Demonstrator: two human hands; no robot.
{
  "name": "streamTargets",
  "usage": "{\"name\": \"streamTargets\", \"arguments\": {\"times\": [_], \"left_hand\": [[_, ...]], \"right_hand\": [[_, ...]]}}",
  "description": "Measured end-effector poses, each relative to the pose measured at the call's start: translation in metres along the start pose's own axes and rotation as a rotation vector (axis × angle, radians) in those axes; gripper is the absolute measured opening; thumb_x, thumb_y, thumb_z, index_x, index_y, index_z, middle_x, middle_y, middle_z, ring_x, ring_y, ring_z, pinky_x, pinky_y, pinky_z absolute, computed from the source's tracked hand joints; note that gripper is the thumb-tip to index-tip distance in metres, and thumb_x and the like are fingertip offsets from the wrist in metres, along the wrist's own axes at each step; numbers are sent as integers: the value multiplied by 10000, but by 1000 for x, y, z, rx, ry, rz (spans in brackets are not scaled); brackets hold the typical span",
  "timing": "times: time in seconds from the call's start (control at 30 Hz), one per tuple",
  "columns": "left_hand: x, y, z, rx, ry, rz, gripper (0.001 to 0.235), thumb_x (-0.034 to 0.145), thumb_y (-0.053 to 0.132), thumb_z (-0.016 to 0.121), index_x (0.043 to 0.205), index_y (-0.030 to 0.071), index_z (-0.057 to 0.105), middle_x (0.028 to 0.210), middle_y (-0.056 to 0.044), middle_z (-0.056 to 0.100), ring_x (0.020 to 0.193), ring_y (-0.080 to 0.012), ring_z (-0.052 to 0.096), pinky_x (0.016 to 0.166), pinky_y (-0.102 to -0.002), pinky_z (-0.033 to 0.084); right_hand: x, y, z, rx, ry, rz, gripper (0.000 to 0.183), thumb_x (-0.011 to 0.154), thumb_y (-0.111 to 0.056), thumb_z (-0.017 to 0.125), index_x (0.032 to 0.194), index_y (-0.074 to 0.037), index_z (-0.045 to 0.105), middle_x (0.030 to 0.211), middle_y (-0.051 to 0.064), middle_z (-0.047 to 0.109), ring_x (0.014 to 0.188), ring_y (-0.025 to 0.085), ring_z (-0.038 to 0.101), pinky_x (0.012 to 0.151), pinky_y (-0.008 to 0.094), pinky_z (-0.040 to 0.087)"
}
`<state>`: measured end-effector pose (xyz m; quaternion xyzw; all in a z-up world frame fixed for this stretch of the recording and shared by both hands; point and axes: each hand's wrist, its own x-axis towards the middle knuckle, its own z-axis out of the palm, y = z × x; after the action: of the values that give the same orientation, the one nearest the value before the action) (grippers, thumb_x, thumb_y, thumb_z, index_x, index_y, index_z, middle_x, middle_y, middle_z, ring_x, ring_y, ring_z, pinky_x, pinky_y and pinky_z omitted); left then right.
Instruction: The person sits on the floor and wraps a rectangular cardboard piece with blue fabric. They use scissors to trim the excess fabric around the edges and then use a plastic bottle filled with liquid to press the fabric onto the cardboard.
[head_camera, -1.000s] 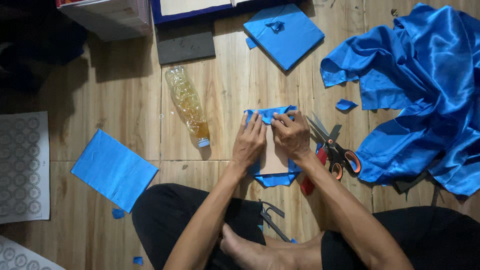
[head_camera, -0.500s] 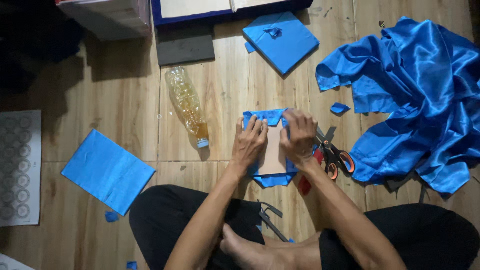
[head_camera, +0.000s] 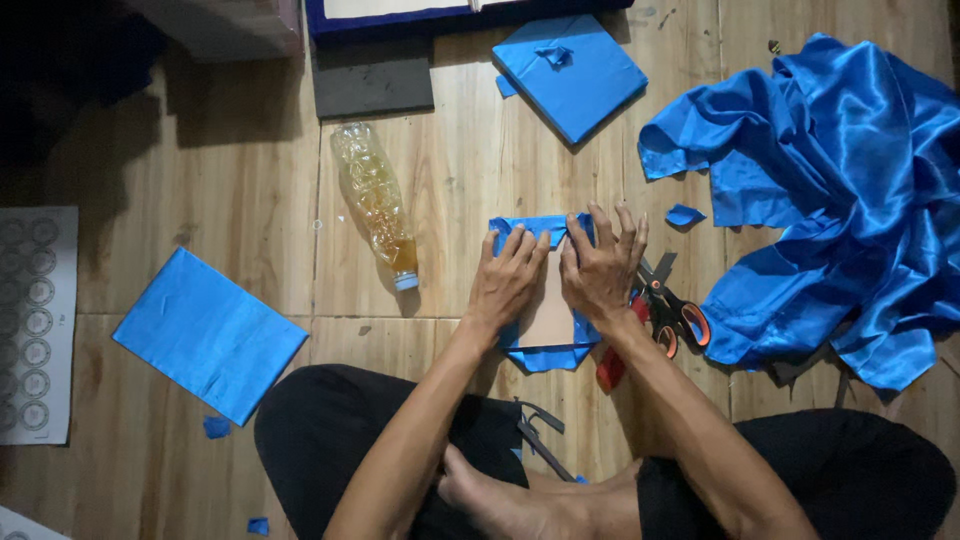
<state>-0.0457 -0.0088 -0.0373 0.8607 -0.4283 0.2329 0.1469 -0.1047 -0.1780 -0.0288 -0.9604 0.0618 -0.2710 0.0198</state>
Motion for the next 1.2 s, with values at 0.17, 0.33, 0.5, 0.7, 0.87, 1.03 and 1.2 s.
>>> {"name": "streamTargets", "arguments": {"times": [0.17, 0.33, 0.5, 0.7, 0.87, 1.03, 1.2], "left_hand": [[2, 2, -10, -27, -107, -20, 465, 998, 182, 570, 1455, 231, 638, 1133, -57, 612, 1247, -279, 604, 1143, -594, 409], [0, 0, -10, -63, -142, -18, 467, 979, 146, 574, 1425, 254, 662, 1130, -66, 619, 1269, -297, 604, 1150, -636, 398], [0, 1, -11, -61, -121, -20, 426, 984, 148, 592, 1388, 248, 685, 1116, -64, 609, 1273, -295, 612, 1162, -642, 395], [-1, 1, -9, -42, -89, -2, 428, 976, 122, 611, 1377, 251, 690, 1115, -85, 619, 1267, -315, 624, 1156, -658, 400], [-1, 1, -12, -58, -107, -1, 415, 999, 113, 579, 1378, 250, 680, 1114, -86, 615, 1281, -314, 621, 1158, -646, 399], [0, 1, -11, -57, -87, 1, 404, 999, 131, 575, 1366, 254, 694, 1116, -84, 627, 1279, -310, 625, 1153, -636, 409], [0, 0, -12, -58, -76, 11, 397, 1005, 110, 569, 1356, 244, 699, 1093, -91, 621, 1266, -325, 635, 1140, -635, 423]], "right_hand": [[-1, 1, 0, 22, 6, 19, 381, 938, -278, 707, 1312, -227, 756, 1426, 79, 635, 1427, 396, 488, 1188, 668, 313], [3, -1, -3, 102, 36, 47, 435, 913, -264, 737, 1320, -119, 692, 1433, 128, 588, 1396, 400, 499, 1177, 639, 338], [1, -1, -8, 139, 35, -66, 372, 844, -233, 782, 1215, -202, 774, 1440, 85, 621, 1419, 358, 487, 1188, 593, 326], [2, 2, -6, 157, 38, -69, 215, 843, -200, 794, 1055, -222, 827, 1376, 28, 682, 1401, 318, 524, 1103, 482, 403], [2, 3, -2, 169, 39, -80, 198, 845, -198, 798, 1042, -209, 811, 1366, 6, 699, 1411, 317, 512, 1144, 509, 391], [-1, 4, 0, 138, 40, -104, 231, 814, -203, 801, 1044, -216, 814, 1344, -10, 710, 1399, 309, 517, 1125, 511, 406], [-1, 4, 1, 140, 40, -117, 267, 793, -189, 791, 1059, -188, 820, 1191, -3, 750, 1341, 289, 568, 1145, 510, 411]]}}
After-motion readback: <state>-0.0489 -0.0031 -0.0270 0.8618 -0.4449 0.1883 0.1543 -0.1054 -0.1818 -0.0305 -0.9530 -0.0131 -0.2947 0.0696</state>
